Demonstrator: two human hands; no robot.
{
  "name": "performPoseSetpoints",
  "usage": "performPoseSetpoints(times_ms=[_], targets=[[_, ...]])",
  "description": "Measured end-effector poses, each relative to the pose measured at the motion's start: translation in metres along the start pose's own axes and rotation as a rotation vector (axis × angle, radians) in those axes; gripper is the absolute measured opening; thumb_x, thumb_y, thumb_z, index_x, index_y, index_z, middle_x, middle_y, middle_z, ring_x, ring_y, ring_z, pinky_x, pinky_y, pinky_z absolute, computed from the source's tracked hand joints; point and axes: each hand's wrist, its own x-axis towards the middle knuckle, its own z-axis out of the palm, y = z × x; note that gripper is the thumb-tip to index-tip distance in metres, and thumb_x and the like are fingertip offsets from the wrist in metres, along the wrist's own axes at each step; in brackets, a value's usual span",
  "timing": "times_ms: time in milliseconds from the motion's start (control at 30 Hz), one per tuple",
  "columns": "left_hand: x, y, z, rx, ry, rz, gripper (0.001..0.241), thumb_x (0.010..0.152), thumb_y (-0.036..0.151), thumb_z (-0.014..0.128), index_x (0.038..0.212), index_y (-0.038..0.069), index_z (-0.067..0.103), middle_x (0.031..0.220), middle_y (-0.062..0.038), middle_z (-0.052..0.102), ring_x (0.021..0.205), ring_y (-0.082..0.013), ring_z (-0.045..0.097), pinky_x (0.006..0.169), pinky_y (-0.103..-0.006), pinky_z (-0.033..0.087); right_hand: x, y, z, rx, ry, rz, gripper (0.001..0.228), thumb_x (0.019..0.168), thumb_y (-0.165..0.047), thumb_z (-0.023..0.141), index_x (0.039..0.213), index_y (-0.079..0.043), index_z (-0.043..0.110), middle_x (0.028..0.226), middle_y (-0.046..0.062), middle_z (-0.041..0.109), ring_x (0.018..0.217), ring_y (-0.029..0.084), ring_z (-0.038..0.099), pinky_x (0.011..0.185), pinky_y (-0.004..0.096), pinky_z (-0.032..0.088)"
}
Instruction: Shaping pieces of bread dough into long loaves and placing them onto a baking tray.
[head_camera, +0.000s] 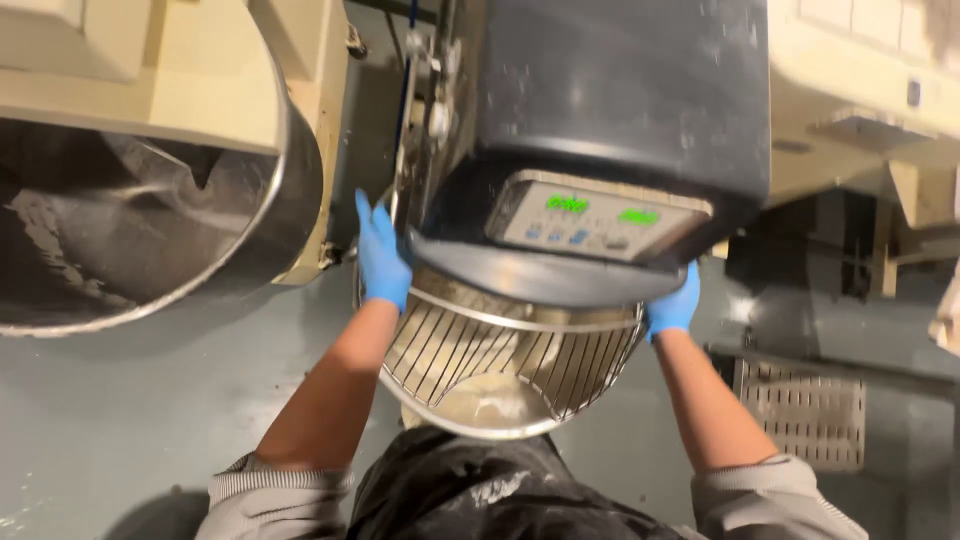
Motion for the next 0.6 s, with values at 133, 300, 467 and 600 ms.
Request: performPoseSetpoints(times_ms=[133,300,467,600], targets=[[0.001,-0.019,-0.006,0.151,0.148,-0.074,0.053,0.109,0.029,0.046,0.157,0.008,0.039,0.141,-0.014,0.062,0.119,-0.0189,0.059,0.105,-0.0314,0.045,-0.014,0.004,0.015,-0.559,0.061,-0.224,0.037,0.106,-0.017,0.049,0.142,-0.009,0.051,0.137,0.002,0.06,0.122,0.016,0.057,0.105,0.032,0.047],[-0.007,-0.007,-0.006,-0.056,0.19,-0.063,0.048,0.108,0.027,0.049,0.15,0.004,0.046,0.142,-0.013,0.06,0.12,-0.0177,0.056,0.106,-0.0309,0.045,-0.023,-0.018,0.027,-1.009,-0.001,-0.459,0.039,0.097,-0.01,0.06,0.135,0.0,0.057,0.123,0.009,0.067,0.111,0.019,0.06,0.096,0.035,0.048],[-0.005,0.017,-0.013,0.294,0.122,-0.014,0.049,0.11,0.034,0.042,0.144,0.001,0.054,0.147,-0.016,0.06,0.135,-0.0274,0.057,0.115,-0.0359,0.041,0.01,-0.014,-0.013,-0.497,0.257,-0.308,0.028,0.116,-0.02,0.048,0.109,0.001,0.065,0.101,0.004,0.068,0.092,0.014,0.057,0.086,0.032,0.05],[-0.051,0.049,-0.009,0.229,0.093,0.059,0.051,0.11,0.032,0.041,0.145,-0.004,0.05,0.149,-0.019,0.056,0.139,-0.0307,0.054,0.118,-0.0378,0.039,-0.069,-0.085,0.081,-0.406,0.434,-0.638,0.028,0.117,-0.02,0.052,0.101,-0.001,0.065,0.08,0.004,0.058,0.068,0.014,0.046,0.068,0.028,0.042]])
